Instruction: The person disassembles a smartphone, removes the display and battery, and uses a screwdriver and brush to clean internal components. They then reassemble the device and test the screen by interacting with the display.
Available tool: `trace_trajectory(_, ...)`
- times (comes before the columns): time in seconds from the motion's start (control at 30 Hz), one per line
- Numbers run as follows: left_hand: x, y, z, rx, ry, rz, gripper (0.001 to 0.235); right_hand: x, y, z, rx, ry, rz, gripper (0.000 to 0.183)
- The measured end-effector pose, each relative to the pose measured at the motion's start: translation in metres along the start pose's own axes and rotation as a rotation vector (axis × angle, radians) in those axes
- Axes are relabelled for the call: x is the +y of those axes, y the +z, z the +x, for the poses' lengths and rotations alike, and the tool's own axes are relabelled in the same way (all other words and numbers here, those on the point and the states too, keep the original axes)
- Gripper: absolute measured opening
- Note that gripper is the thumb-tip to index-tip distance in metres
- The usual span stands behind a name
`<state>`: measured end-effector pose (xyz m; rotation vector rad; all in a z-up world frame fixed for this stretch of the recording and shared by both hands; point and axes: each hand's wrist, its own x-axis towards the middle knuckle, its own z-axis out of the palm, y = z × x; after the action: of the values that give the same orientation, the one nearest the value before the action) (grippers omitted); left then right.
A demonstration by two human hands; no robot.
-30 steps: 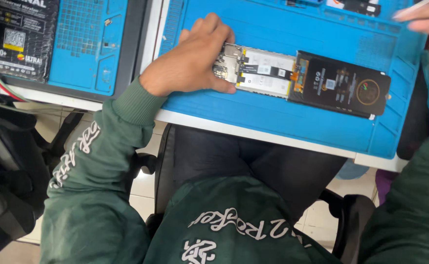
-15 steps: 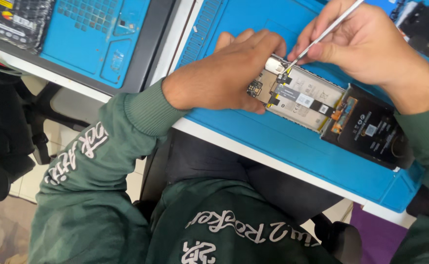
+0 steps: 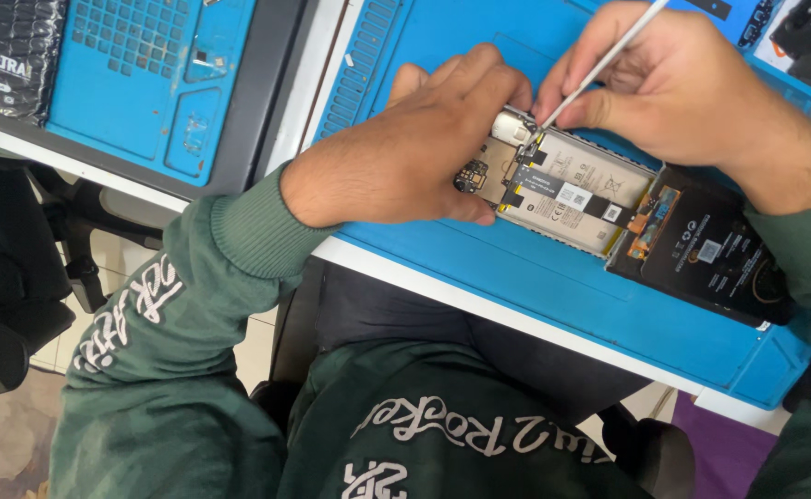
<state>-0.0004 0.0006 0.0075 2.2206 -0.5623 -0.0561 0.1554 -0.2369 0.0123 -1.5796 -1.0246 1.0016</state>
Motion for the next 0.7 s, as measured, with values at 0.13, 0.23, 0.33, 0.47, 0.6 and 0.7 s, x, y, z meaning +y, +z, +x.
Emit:
trace_trajectory(0.13,0.000,-0.001,0.000,0.001,0.012,0.003,0.087,0.001,-0.004,0.010,-0.057,0.014,-0.009,0.016)
trace_trajectory(0.23,0.001,0.000,0.001,-0.008,-0.005,0.007,0.087,0.001,-0.005,0.015,-0.029,0.105,-0.049,0.015)
trace_trajectory(0.33,0.000,0.000,0.001,-0.011,-0.008,0.003,0.087,-0.001,-0.005,0.018,-0.024,0.141,-0.027,0.014)
trace_trajectory(0.47,0.000,-0.002,0.000,-0.008,0.001,-0.005,0.088,-0.004,-0.004,0.021,-0.006,0.190,-0.018,0.014)
trace_trajectory(0.6,0.000,0.000,0.000,-0.002,-0.003,-0.007,0.089,-0.005,-0.004,0.024,-0.018,0.193,-0.002,0.013)
trace_trajectory(0.7,0.000,0.000,-0.001,-0.005,-0.008,-0.008,0.089,-0.005,-0.004,0.024,-0.027,0.209,-0.006,0.012)
